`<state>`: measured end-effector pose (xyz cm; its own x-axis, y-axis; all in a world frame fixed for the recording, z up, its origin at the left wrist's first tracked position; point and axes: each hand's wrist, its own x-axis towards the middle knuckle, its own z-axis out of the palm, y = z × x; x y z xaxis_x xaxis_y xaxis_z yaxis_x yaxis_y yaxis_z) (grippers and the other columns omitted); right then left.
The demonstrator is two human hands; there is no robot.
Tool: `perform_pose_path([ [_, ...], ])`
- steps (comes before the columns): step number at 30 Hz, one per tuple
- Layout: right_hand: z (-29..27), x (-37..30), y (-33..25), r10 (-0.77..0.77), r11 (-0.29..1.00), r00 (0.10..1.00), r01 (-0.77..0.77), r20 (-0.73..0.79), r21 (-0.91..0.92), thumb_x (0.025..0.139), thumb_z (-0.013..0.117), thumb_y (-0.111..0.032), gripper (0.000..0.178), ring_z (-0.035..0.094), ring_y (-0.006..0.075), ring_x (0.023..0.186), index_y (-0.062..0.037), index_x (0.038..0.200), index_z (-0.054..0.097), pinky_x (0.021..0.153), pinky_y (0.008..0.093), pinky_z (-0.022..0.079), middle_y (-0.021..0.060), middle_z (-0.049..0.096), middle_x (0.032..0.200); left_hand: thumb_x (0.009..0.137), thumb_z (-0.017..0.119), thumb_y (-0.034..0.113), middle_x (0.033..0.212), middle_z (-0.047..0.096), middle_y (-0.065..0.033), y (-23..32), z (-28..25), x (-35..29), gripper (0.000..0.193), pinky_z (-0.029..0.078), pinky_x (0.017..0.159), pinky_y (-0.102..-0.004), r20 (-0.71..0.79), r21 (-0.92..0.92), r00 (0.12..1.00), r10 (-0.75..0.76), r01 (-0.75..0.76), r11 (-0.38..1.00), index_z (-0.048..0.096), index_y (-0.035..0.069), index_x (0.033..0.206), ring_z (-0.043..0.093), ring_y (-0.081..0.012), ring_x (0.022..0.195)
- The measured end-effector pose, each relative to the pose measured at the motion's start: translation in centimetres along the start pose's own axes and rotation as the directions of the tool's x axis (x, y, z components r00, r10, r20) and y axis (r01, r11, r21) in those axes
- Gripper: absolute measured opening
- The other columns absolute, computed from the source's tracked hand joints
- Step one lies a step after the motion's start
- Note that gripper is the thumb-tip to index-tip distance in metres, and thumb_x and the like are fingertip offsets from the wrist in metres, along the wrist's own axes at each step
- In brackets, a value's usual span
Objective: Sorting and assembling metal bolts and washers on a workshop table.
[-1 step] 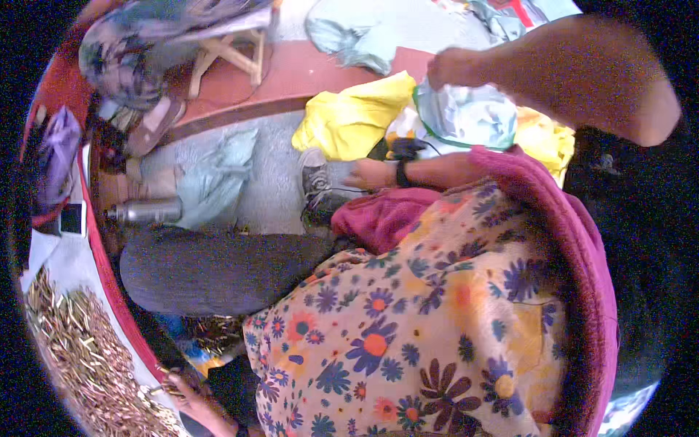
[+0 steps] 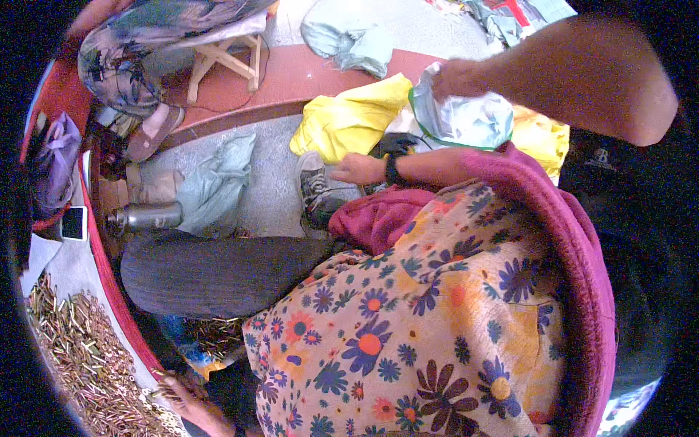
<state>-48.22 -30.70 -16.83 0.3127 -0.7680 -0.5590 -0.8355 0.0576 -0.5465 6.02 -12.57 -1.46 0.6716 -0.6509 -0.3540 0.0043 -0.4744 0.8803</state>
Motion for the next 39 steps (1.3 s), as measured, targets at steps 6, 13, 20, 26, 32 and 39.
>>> perform_pose_path([
  [6, -3.2, 0.4, -6.8, -0.323, 0.943, 0.916, 0.333, -0.239, 0.002, 0.095, 0.050, -0.035, 0.047, 0.033, 0.0179, 0.048, 0.0025, 0.067, 0.050, 0.049, 0.0410, 0.034, 0.0130, 0.036, 0.052, 0.098, 0.052, 0.029, 0.062, 0.039, -0.0005, 7.9, 4.4, -3.9, 0.029, 0.029, 0.047, -0.0265, 0.077, 0.008, 0.973, 0.216, -0.217, 0.976, 0.042, 0.006, 0.083, 0.034, -0.0108, 0.050],
  [13, -4.5, 2.4, -10.3, -0.499, 0.833, 0.866, 0.465, -0.044, -0.300, 0.090, 0.048, -0.041, 0.047, 0.060, 0.0391, 0.066, -0.0008, 0.071, 0.061, 0.059, 0.0486, 0.047, 0.0198, 0.060, 0.068, 0.098, 0.052, 0.027, 0.060, 0.038, 0.0009, 6.4, 4.8, -4.0, 0.027, 0.028, 0.045, -0.0238, 0.159, -0.090, 0.971, 0.179, -0.166, 0.982, 0.046, 0.006, 0.082, 0.032, -0.0090, 0.048],
  [20, -14.0, 3.3, -19.7, -0.637, 0.617, 0.771, 0.508, -0.004, -0.601, 0.085, 0.052, -0.042, 0.044, 0.061, 0.0380, 0.068, -0.0022, 0.069, 0.062, 0.059, 0.0489, 0.048, 0.0193, 0.061, 0.069, 0.099, 0.050, 0.029, 0.066, 0.046, -0.0037, 7.3, 4.7, -5.2, 0.031, 0.037, 0.051, -0.0258, 0.168, -0.031, 0.958, 0.232, -0.230, 0.973, 0.052, -0.001, 0.093, 0.043, -0.0137, 0.054],
  [26, -33.7, 1.7, -21.2, -0.639, 0.683, 0.718, 0.366, -0.275, -0.632, 0.086, 0.056, -0.032, 0.041, 0.048, 0.0265, 0.051, 0.0042, 0.067, 0.055, 0.052, 0.0418, 0.039, 0.0196, 0.051, 0.057, 0.097, 0.054, 0.031, 0.095, 0.060, -0.0152, 5.0, 2.9, -2.8, 0.039, 0.045, 0.074, -0.0366, 0.187, 0.159, 0.947, 0.261, -0.291, 0.943, 0.053, -0.005, 0.111, 0.053, -0.0231, 0.083],
  [32, -40.9, -3.0, -21.0, -0.504, 0.695, 0.798, 0.147, -0.331, -0.704, 0.088, 0.054, -0.035, 0.046, 0.046, 0.0244, 0.054, 0.0069, 0.070, 0.053, 0.056, 0.0426, 0.039, 0.0161, 0.050, 0.057, 0.097, 0.052, 0.032, 0.091, 0.060, -0.0115, 0.1, 2.3, 1.1, 0.037, 0.044, 0.072, -0.0358, 0.351, 0.096, 0.886, 0.303, -0.356, 0.930, 0.055, -0.004, 0.103, 0.052, -0.0206, 0.080],
  [39, -44.5, -5.1, -18.4, -0.413, 0.796, 0.683, -0.049, -0.602, -0.603, 0.086, 0.053, -0.042, 0.047, 0.060, 0.0331, 0.063, 0.0031, 0.083, 0.065, 0.062, 0.0426, 0.047, 0.0204, 0.063, 0.072, 0.099, 0.050, 0.026, 0.072, 0.050, 0.0021, -0.7, 3.9, 1.4, 0.026, 0.035, 0.054, -0.0262, 0.380, -0.031, 0.835, 0.398, -0.419, 0.907, 0.054, 0.005, 0.084, 0.044, -0.0090, 0.063],
])
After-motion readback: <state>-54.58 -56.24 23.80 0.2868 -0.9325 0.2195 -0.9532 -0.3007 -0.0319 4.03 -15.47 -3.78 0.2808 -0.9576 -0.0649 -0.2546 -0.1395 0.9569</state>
